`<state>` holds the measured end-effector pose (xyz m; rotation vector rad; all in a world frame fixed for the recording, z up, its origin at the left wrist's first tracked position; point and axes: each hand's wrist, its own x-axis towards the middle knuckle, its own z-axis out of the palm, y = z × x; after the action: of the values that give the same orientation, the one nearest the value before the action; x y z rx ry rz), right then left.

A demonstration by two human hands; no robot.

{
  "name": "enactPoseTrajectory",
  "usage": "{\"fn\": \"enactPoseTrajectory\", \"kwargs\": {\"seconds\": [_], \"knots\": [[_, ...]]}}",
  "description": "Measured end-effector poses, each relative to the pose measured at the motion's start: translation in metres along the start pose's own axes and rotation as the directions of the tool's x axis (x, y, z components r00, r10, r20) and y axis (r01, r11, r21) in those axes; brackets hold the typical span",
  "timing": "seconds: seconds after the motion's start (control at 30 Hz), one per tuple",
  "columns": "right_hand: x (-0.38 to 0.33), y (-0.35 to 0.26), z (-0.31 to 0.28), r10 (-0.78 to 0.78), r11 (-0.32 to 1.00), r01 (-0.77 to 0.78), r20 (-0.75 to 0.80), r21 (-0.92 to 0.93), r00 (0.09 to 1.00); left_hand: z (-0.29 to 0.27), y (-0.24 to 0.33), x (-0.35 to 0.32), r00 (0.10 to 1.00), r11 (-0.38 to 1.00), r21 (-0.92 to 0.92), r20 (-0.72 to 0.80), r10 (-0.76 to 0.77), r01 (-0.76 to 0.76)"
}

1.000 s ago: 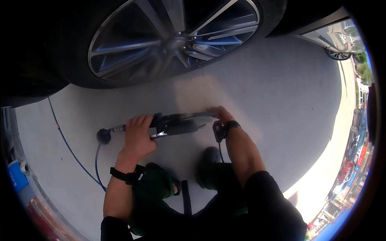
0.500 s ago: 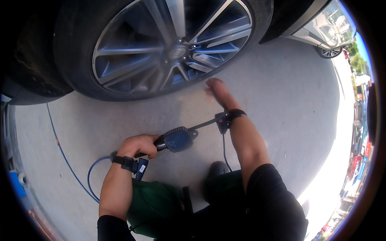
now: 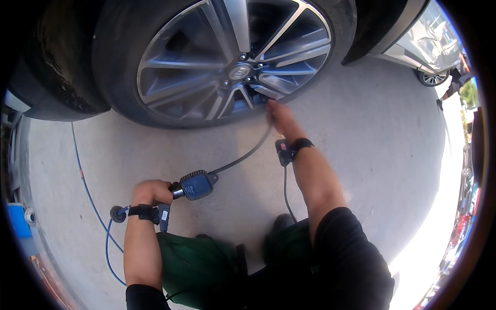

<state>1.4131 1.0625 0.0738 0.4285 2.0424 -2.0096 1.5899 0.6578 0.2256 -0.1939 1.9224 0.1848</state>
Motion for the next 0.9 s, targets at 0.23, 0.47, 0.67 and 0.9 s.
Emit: {"fn": "enactPoseTrajectory", "kwargs": {"seconds": [0.23,0.47,0.67,0.9], "knots": [[-0.005,-0.019,0.041,0.273,0.875,-0.252,0.008,0.413,0.962,-0.003,0.052,-0.019,0.999,0.996,0.081,0.021,0.036,-0.038],[0.006,-0.014,0.037,0.137,0.973,-0.126,-0.045,0.192,0.989,-0.004,0.064,-0.017,0.995,0.984,0.157,0.058,0.077,-0.085],[0.014,0.0,0.042,-0.332,0.779,0.09,-0.287,-0.62,0.898,-0.001,0.07,-0.01,0.991,0.975,0.174,0.025,0.134,-0.137],[-0.011,-0.029,0.043,0.193,0.914,-0.145,-0.091,0.378,0.977,-0.001,0.073,-0.004,0.988,0.969,0.206,0.096,0.118,-0.136]]}}
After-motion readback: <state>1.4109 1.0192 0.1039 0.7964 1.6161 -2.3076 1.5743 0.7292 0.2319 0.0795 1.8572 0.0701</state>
